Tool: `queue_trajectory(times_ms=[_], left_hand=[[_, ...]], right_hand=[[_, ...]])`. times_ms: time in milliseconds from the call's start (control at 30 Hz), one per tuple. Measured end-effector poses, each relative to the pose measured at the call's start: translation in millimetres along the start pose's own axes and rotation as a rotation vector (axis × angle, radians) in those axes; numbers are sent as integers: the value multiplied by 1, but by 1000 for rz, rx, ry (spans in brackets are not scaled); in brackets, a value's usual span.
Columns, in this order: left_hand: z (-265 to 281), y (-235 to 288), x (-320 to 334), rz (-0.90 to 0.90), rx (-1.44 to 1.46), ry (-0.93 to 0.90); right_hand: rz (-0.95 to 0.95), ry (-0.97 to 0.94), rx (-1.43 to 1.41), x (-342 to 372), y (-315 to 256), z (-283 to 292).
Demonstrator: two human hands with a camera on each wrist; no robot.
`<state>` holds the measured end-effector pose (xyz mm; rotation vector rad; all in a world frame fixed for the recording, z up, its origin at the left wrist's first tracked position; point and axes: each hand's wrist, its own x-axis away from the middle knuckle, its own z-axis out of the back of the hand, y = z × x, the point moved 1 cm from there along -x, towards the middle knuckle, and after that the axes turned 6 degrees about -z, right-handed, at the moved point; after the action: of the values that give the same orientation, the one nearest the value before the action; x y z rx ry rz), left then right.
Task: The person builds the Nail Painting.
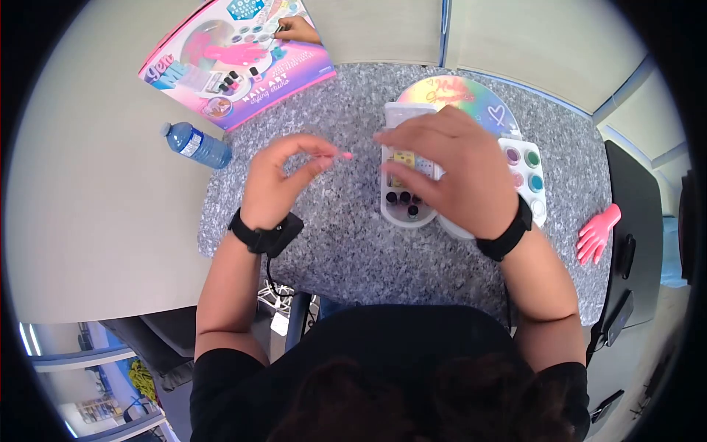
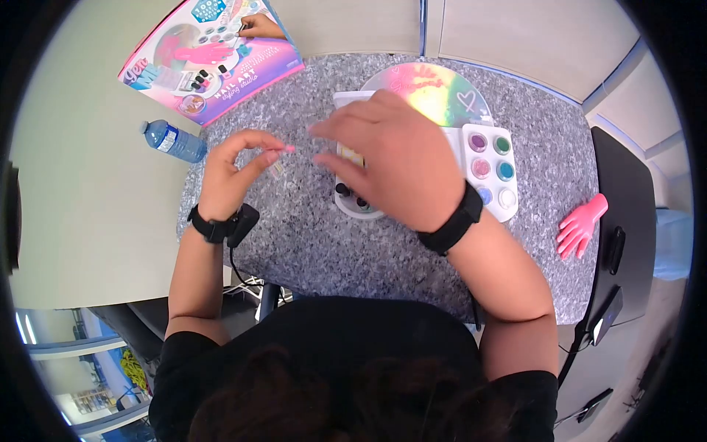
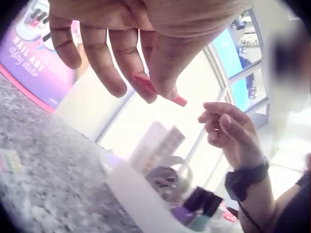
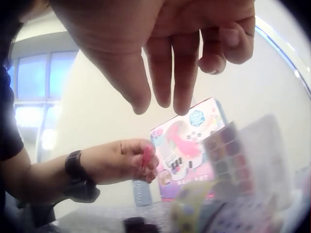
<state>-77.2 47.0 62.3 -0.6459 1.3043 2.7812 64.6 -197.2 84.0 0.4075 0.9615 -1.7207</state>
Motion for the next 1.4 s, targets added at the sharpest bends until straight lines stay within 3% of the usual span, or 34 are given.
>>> queue_trajectory(times_ms=[67,167,233,300,333,400,433,500,567,633,733,933,1000,1033,1100,1200,1400], left_hand=[[-4,30,4,-98,-11,-42],[-17,38,16,-119,-51,-16],[-21,34,17,-102,-13,12],[-22,22,16,86,0,60],[-19,9,15,86,3,63],[-3,-26,17,-113,-782,26],[5,-42,27,-116,-780,28],[4,-74,32,124,-772,-91],[1,-73,29,200,-668,-103],[-3,-68,25,94,-754,-94],[1,-75,23,125,-667,-134],[-3,-61,1,360,-514,-213],[-7,-48,-8,331,-127,16],[-12,-39,-11,331,-131,20],[-24,-12,-15,179,440,201],[-42,22,-17,122,549,271],[-63,28,-21,75,768,361]], right_hand=[[-60,-115,-117,5,-11,-10],[-136,-91,-244,12,-20,-22],[-144,-82,-213,12,-18,-17],[-149,-76,-180,10,-13,-7],[-160,-36,-146,7,-10,-2],[-207,6,-97,2,-6,10],[-206,7,-93,-2,-2,11],[-119,115,-55,-5,10,25],[-171,96,-69,-4,12,33],[-185,83,-49,-5,15,36],[-160,80,-56,-5,18,35],[-195,-13,-186,-6,11,37],[-185,-8,-180,-8,10,36],[-184,-8,-171,-8,9,35],[-210,20,-223,-10,7,31],[-267,69,-312,-5,6,27],[-285,166,-454,-3,8,23]])
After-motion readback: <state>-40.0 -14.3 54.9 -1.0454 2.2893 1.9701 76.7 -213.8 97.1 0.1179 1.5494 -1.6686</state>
